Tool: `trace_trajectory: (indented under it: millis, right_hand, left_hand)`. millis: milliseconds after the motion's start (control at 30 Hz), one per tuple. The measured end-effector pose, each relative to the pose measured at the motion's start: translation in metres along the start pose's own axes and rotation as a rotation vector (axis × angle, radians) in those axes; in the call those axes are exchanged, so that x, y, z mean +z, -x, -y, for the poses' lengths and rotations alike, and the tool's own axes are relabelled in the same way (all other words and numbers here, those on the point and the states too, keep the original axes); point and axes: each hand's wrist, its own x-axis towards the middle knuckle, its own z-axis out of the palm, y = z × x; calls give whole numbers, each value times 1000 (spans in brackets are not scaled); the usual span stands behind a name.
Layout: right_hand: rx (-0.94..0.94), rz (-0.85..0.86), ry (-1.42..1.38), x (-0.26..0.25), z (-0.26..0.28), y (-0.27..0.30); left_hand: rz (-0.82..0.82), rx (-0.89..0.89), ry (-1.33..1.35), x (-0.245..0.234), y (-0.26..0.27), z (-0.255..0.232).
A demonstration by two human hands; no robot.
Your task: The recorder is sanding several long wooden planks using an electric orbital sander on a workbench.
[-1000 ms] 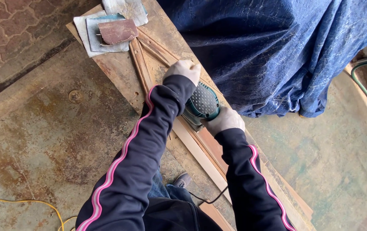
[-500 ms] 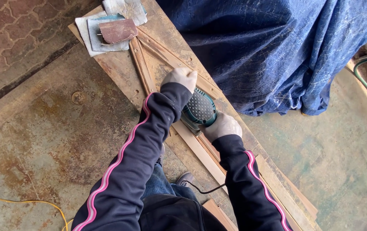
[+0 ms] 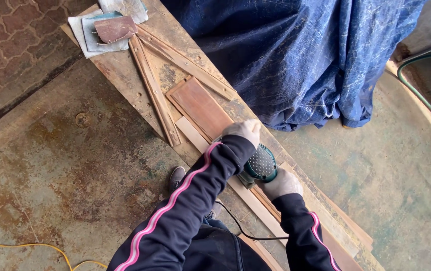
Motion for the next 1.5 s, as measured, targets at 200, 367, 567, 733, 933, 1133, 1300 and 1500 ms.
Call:
trace_trajectory:
  millis: [200,367,567,733,933,1133,1300,1500]
  right_hand:
    - [83,-76,-20,30,-84,10]
    - [199,-39,-71,38,-126,34]
    - [262,-55,-176,44,-162,65]
    - [361,-56,-235,47,-190,80]
    - [442,-70,-261,50,-215,80]
    - [409,-86,-261,28,-188,69]
    - [284,-68,-326,11,-150,62]
    - [175,-98,-366,25,-131,56]
  left_hand:
    - [79,86,-188,92,11,-34]
    - [227,106,-188,95,54,-74]
    - [370,195,-254,135,74,-100]
    - [429,278,-279,184,77,-116]
    - [471,372,-256,216,76,-130]
    - [391,405,-271,195,56,-123]
    - [259,351,-259,152,43,-98]
    - [208,386,-305,113,36,-78]
